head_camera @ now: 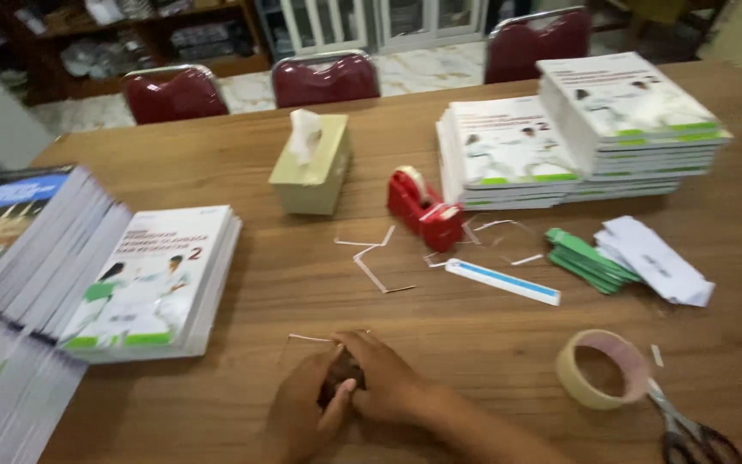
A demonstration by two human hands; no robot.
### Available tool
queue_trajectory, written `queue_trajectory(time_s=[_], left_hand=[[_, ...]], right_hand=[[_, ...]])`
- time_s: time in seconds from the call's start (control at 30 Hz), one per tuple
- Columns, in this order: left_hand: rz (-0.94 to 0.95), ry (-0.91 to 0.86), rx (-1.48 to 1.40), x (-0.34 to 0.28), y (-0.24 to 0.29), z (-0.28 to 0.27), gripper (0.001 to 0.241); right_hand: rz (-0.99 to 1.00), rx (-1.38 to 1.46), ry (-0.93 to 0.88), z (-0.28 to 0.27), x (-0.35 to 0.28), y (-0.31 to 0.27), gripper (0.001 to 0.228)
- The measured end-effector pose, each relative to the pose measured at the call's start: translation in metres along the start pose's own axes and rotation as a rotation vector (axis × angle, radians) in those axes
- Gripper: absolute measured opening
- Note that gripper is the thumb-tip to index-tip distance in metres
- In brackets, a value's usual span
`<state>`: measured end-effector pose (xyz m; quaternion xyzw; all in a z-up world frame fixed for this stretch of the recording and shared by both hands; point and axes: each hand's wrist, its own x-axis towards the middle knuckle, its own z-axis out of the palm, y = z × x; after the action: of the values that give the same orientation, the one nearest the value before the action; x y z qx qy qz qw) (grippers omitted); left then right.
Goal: Cutting labels with scissors and taping them onto the covers of stacks of books.
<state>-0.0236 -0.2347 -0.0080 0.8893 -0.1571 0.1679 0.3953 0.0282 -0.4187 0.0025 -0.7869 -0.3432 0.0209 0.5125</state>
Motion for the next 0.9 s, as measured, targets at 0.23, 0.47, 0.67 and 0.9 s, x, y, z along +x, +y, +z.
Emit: queue_trajectory(time_s=[0.23, 0.47, 0.67, 0.9], left_hand=[[0.033, -0.071, -0.265, 0.082, 0.062, 0.098, 0.043], [0.347, -0.127, 0.075, 0.152, 0.105, 0.166, 0.072], [0.199, -0.230, 0.108, 0.180, 0.088, 0.189, 0.063], [0.264, -0.117, 0.128, 0.177, 0.095, 0.186, 0.048]], right_hand=[[0.051, -0.471, -0.061, -0.140, -0.022, 0.034, 0.030], [0.114, -0.636, 0.166, -0.249, -0.018, 0.072, 0.060], [0.208, -0.914, 0.323, -0.288, 0.036, 0.122, 0.057], [0.420, -1.166, 0.149, -0.301, 0.077, 0.182, 0.103]])
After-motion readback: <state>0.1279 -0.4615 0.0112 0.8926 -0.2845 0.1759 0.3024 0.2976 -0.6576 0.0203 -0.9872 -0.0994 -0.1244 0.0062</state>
